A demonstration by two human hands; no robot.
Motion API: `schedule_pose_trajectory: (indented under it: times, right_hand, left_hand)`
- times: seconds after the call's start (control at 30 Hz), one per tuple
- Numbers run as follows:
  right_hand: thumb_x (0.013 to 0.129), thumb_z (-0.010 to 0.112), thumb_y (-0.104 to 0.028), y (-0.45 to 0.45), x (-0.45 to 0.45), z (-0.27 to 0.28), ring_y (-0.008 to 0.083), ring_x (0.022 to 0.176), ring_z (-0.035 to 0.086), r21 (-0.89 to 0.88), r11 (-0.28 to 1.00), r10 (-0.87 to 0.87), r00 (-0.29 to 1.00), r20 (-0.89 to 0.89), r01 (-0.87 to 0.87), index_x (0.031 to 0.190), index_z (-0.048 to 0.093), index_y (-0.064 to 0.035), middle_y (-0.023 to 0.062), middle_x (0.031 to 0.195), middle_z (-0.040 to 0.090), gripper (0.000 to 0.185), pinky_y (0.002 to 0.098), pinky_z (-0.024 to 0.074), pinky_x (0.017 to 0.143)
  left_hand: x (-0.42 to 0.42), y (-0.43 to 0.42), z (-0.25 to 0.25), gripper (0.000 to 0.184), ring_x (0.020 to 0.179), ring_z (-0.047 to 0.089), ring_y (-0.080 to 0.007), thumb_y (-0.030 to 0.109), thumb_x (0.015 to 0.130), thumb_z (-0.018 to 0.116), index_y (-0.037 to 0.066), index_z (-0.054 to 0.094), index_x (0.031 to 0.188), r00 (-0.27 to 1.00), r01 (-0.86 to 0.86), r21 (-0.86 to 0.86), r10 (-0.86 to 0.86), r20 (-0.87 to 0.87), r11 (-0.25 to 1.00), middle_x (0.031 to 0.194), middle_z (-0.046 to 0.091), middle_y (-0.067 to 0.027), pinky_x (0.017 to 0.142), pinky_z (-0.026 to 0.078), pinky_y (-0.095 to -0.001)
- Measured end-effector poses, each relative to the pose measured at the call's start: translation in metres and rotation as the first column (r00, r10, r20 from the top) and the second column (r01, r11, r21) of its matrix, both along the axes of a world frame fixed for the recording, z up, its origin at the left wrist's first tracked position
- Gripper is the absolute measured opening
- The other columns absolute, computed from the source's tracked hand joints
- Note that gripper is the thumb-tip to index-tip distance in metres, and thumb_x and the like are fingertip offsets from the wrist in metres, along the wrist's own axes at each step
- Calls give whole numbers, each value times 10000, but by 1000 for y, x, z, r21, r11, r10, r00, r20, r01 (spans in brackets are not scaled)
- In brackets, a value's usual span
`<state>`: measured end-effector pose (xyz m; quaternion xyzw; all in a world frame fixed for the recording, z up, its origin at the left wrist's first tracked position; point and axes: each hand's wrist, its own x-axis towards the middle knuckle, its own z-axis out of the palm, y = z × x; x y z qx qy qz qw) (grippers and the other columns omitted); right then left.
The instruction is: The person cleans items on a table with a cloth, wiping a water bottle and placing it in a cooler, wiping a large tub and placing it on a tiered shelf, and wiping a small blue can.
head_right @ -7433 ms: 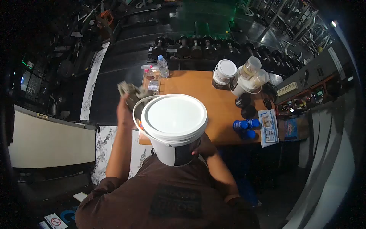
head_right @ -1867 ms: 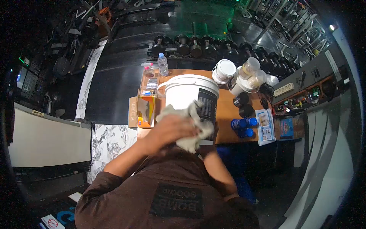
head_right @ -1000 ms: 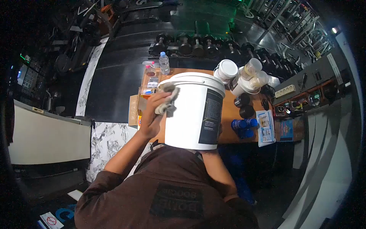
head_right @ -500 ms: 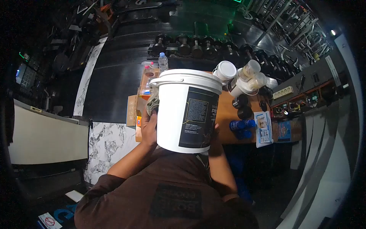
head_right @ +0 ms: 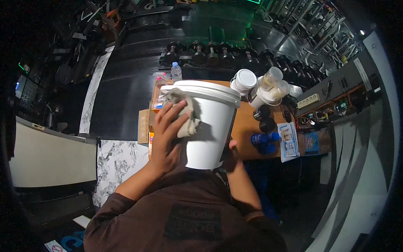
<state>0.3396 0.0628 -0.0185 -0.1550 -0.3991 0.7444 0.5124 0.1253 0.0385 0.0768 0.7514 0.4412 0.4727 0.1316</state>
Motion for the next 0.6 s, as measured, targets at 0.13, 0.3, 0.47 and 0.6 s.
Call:
schedule_pose_trajectory:
  times: [0.13,0.3,0.47,0.6]
  right_hand:
    - [893,593,-744,-2,-17,0,339,1477,391,-119,992,-60,972,-229,33,1637,225,-96,180,1641,321,1053,496,392,1186]
    - [881,623,-731,-1,-9,-48,341,1467,403,-290,950,-7,922,-388,-115,1636,230,-101,174,1629,337,1058,498,391,1187]
    - [870,652,-718,-3,-2,-73,343,1457,414,-342,916,6,858,-513,-211,1634,235,-107,167,1618,353,1064,501,389,1188]
    - [860,676,-708,7,1,-127,345,1448,422,-296,899,17,703,-711,-321,1633,238,-112,162,1609,366,1069,503,388,1189]
  left_hand:
    - [-15,31,13,551,1453,410,-384,241,825,764,131,668,1357,928,351,72,-337,-157,934,1474,598,-72,1182,338,-507]
    - [-6,55,30,422,1413,484,-325,143,847,642,56,659,1259,849,463,58,-423,-316,885,1368,636,-79,1137,429,-453]
    - [11,19,29,362,1355,526,-327,164,874,595,18,670,1196,612,717,-48,-662,-433,695,1305,651,-126,1119,450,-435]
    - [-5,37,25,418,1384,527,-330,179,874,595,48,665,1265,668,685,-35,-647,-367,728,1306,667,-115,1110,477,-467]
